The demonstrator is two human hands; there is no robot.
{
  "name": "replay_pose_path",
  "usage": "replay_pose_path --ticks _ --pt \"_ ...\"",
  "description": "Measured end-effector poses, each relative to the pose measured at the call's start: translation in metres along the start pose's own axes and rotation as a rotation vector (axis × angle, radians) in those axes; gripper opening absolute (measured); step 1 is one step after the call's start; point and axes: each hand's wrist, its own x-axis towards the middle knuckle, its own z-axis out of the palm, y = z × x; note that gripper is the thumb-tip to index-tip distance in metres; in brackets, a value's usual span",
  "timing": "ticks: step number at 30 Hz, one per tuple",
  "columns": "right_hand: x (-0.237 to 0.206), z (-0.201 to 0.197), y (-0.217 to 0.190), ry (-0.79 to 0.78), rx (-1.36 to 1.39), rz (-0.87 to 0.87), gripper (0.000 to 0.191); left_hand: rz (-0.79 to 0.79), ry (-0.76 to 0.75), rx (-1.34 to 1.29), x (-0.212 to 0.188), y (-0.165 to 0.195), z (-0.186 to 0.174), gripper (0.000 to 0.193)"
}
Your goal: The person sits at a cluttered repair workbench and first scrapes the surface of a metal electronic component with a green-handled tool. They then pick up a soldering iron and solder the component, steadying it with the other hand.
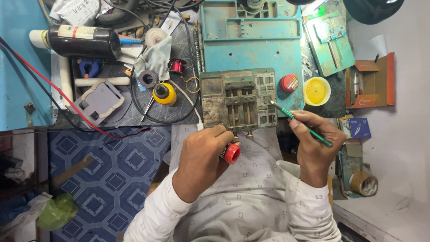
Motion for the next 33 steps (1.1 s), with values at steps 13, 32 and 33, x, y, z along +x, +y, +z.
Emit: replay_pose_path --ticks 13,32,33 --pt "-0.007 0.011 -0.011 -0.005 -0.147 -0.040 0.016 0.005 0.012 -0.018 -0.001 -0.002 0.000 0.022" --pt "-0.006 0.009 -0.018 -0.110 -0.272 -0.074 0.012 0.003 0.006 0.006 0.000 -0.002 0.000 0.016" --pt "-0.005 0.008 -0.017 -0.125 -0.304 -0.097 0.012 0.006 0.007 0.000 0.000 -0.002 0.000 0.018"
